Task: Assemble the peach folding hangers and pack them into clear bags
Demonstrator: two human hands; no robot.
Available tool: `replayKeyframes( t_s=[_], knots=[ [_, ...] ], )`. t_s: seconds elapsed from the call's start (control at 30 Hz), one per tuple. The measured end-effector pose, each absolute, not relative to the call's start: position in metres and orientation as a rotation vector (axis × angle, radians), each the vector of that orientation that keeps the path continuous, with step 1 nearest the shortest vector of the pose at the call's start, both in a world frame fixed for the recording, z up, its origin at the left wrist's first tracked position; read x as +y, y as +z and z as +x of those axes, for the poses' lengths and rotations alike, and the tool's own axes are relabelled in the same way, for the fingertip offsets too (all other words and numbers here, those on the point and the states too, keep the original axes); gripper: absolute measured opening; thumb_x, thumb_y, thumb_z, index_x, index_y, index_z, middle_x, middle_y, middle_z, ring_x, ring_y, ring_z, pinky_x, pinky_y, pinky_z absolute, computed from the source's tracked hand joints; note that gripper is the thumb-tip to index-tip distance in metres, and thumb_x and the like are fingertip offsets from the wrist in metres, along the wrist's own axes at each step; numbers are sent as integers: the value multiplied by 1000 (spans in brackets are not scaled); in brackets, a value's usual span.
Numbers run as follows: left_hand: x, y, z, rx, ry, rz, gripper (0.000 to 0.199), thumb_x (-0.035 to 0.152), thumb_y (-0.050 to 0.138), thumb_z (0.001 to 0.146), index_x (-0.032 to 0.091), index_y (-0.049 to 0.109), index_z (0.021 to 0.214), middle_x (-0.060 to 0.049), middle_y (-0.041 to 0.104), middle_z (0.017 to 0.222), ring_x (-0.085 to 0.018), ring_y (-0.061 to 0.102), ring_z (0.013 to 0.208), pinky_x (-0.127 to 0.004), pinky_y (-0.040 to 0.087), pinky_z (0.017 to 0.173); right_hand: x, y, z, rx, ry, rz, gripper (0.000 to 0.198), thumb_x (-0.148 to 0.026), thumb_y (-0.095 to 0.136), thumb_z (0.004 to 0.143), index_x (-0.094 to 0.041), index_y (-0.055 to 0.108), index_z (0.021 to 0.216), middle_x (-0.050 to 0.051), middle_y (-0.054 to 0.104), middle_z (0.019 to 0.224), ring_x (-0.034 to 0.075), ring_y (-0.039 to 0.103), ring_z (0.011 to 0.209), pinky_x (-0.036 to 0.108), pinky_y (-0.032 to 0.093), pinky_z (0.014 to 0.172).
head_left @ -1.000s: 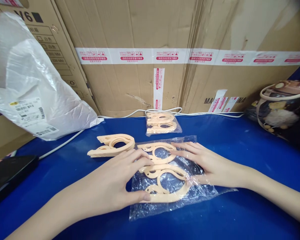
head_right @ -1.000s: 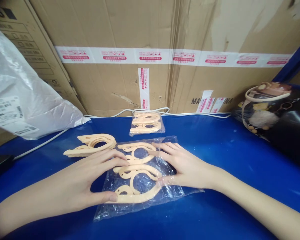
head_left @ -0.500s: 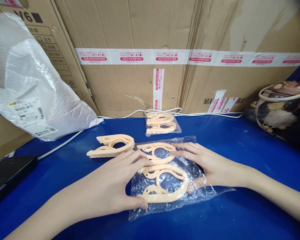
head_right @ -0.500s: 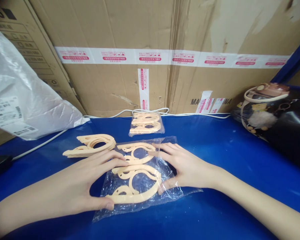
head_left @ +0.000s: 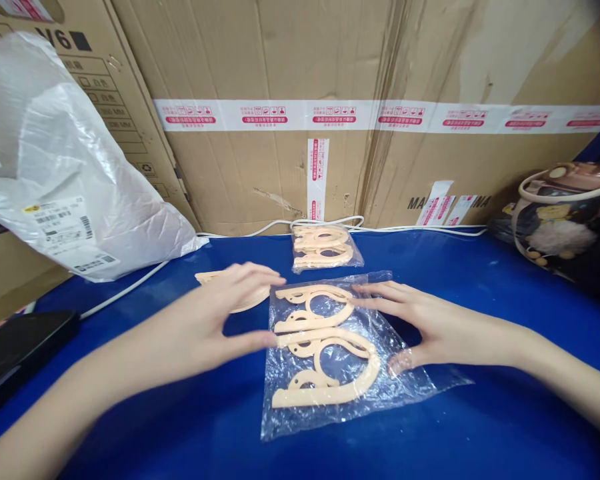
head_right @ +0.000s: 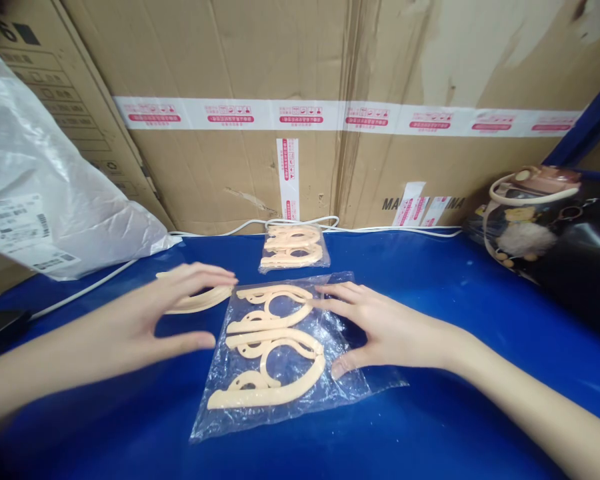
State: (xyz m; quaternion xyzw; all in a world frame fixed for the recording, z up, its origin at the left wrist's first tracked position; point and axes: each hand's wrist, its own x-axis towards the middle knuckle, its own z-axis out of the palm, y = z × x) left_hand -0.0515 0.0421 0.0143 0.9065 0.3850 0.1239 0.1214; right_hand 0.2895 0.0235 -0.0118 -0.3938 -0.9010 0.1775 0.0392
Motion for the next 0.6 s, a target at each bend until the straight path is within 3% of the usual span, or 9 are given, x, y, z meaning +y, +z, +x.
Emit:
replayKeyframes(
  t_s=[0.17,0.3,0.47,0.6],
  knots=[
    [71,21,-93,1341,432,2656,64,55,60,83,27,42,137,6,47,141,-27,45,128,-40,37,107,20,-5,299,-2770,557,-1306,81,-60,65,76,-31,35,146,6,26,156,32,25,141,52,27,113],
    [85,16,-117,1448,319,2633,74,58,67,74,27,44,137,7,53,136,-26,56,117,-34,48,95,18,-7,301,-2767,526,-1295,81,-61,65,76,-30,36,145,6,26,156,35,26,140,55,29,111],
    [90,15,-118,1473,232,2541,64,51,67,77,24,51,133,-2,59,133,-28,61,113,-37,52,91,16,-8,302,-2774,502,-1305,83,-64,63,75,-30,35,146,6,26,156,34,26,140,54,30,111],
    [88,16,-111,1483,251,2526,61,50,65,78,23,52,130,5,60,129,-24,62,109,-31,52,89,17,-7,300,-2769,455,-1290,76,-63,60,79,-28,40,143,7,32,153,30,31,139,48,31,111]
  ],
)
